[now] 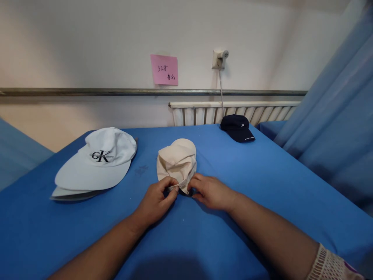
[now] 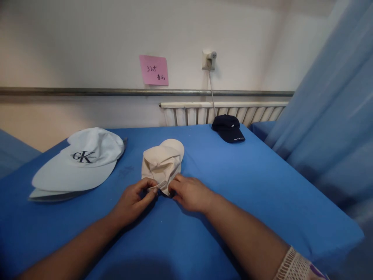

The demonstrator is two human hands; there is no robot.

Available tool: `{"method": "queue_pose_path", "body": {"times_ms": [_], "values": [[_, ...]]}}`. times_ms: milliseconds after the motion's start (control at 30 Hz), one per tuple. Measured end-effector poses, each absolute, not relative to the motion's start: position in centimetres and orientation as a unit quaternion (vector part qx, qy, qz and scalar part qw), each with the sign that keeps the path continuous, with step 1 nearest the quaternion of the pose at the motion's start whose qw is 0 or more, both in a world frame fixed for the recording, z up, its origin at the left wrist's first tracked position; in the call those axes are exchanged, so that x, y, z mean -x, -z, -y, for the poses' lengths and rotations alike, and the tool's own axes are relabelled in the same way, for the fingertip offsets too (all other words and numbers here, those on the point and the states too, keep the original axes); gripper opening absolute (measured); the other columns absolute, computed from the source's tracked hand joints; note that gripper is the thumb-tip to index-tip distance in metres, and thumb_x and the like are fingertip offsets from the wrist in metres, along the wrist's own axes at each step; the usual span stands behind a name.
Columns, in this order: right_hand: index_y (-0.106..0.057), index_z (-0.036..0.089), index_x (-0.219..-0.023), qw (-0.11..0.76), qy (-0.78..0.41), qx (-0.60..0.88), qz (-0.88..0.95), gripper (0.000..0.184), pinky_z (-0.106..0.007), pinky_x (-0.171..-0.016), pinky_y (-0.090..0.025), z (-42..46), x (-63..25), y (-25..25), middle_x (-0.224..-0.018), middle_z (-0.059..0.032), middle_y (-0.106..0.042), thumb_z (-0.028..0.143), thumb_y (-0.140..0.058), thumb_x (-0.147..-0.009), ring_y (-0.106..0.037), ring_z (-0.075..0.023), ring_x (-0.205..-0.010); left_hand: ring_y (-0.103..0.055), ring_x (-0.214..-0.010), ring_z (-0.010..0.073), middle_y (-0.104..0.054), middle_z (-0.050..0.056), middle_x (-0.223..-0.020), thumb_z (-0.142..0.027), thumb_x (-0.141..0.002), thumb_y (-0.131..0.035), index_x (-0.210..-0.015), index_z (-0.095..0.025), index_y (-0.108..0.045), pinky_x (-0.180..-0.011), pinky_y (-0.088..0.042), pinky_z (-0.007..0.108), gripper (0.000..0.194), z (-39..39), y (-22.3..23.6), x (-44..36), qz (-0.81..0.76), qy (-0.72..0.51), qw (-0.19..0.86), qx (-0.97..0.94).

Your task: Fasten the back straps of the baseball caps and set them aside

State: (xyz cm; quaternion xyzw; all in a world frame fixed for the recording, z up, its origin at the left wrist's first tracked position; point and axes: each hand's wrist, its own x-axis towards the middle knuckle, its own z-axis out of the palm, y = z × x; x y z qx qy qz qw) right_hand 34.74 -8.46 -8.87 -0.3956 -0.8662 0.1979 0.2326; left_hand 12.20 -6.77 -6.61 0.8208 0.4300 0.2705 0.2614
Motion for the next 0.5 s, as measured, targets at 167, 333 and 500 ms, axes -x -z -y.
{"method": "queue_pose_path", "body": {"times_ms": [167,333,500], "values": [[-0.055,0.021,-0.113,0.193,-0.113,0.409,0.885,0.025,-0.029,-0.075,-0.045,8.7,-33.8,8.3,-0.110,-0.0069,-0.061,0.015,-0.058,-0.088,-0.059,-0.0186,-0.090,-0.061,-0.070,0.0156,-0.066,-0.001,-0.075,-0.032,-0.089,-0.052,-0.087,-0.019,-0.061,-0.070,-0.046,0.026,0.016,6.7,6.7,-12.1,-0.437,-0.290,0.264,-0.809],[-0.056,0.019,-0.108,0.184,-0.072,0.404,0.893,0.016,-0.028,-0.072,-0.045,8.6,-33.2,8.2,-0.103,-0.0062,-0.064,0.021,-0.056,-0.093,-0.060,-0.0185,-0.087,-0.061,-0.069,0.0151,-0.066,-0.001,-0.075,-0.032,-0.090,-0.052,-0.088,-0.019,-0.062,-0.069,-0.046,0.026,0.016,6.7,6.8,-12.0,-0.438,-0.301,0.263,-0.805],[-0.057,0.017,-0.101,0.191,-0.070,0.424,0.883,0.012,-0.028,-0.071,-0.045,8.5,-32.7,9.1,-0.095,-0.0055,-0.066,0.024,-0.060,-0.092,-0.062,-0.0188,-0.085,-0.061,-0.069,0.0147,-0.067,-0.001,-0.075,-0.031,-0.089,-0.053,-0.087,-0.018,-0.063,-0.068,-0.046,0.025,0.016,6.8,6.8,-12.0,-0.433,-0.302,0.268,-0.806]]}}
